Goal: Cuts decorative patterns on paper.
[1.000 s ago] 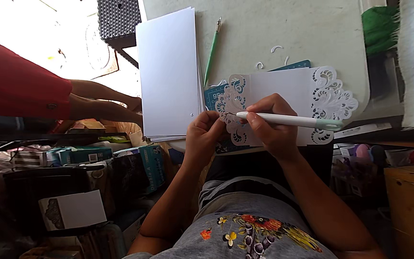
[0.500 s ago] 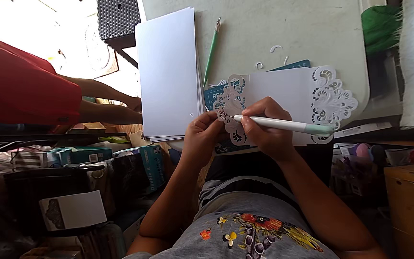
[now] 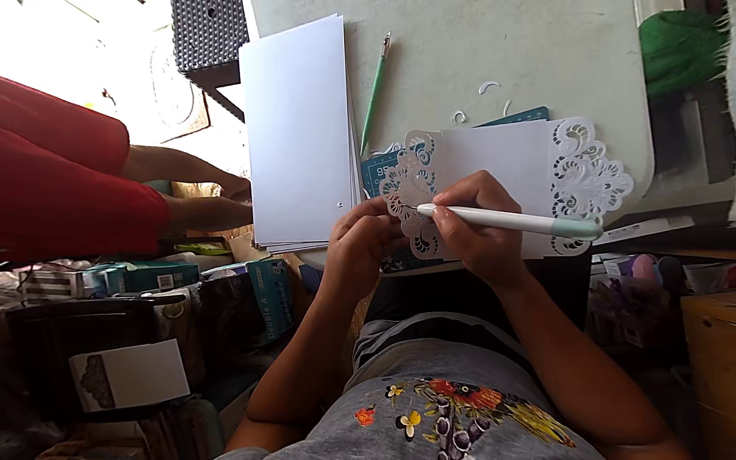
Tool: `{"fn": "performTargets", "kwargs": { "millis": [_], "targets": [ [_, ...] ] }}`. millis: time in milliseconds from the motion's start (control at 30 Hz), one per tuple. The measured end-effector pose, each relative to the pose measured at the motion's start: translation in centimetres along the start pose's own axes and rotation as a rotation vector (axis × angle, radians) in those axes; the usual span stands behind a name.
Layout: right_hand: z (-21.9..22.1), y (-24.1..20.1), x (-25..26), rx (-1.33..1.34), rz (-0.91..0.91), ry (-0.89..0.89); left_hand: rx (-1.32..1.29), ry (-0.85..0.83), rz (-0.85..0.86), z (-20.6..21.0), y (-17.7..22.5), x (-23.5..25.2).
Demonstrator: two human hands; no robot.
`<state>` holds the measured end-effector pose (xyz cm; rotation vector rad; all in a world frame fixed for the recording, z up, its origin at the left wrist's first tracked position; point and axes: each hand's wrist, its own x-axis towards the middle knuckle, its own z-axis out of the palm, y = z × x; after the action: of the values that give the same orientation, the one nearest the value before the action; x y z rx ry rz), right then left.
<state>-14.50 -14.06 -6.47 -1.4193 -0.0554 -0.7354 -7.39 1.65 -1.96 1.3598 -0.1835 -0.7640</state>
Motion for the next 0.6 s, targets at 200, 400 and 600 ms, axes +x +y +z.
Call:
{"fn": "performTargets", "kwargs": {
  "millis": [200, 400, 600],
  "targets": [
    [-0.13, 0.13, 0.00, 0.032, -0.010, 0.005, 0.122, 0.067, 0.026, 0.30, 0.05, -0.25],
    [-0.18, 0.16, -0.04, 0.047, 0.003, 0.015, 0.113, 0.099, 0.001, 0.27, -0.10, -0.26],
    [0.02, 0.15, 0.02, 0.014, 0.000, -0.013, 0.100, 0.087, 0.013, 0.23, -0.14, -0.33]
  ]
}}
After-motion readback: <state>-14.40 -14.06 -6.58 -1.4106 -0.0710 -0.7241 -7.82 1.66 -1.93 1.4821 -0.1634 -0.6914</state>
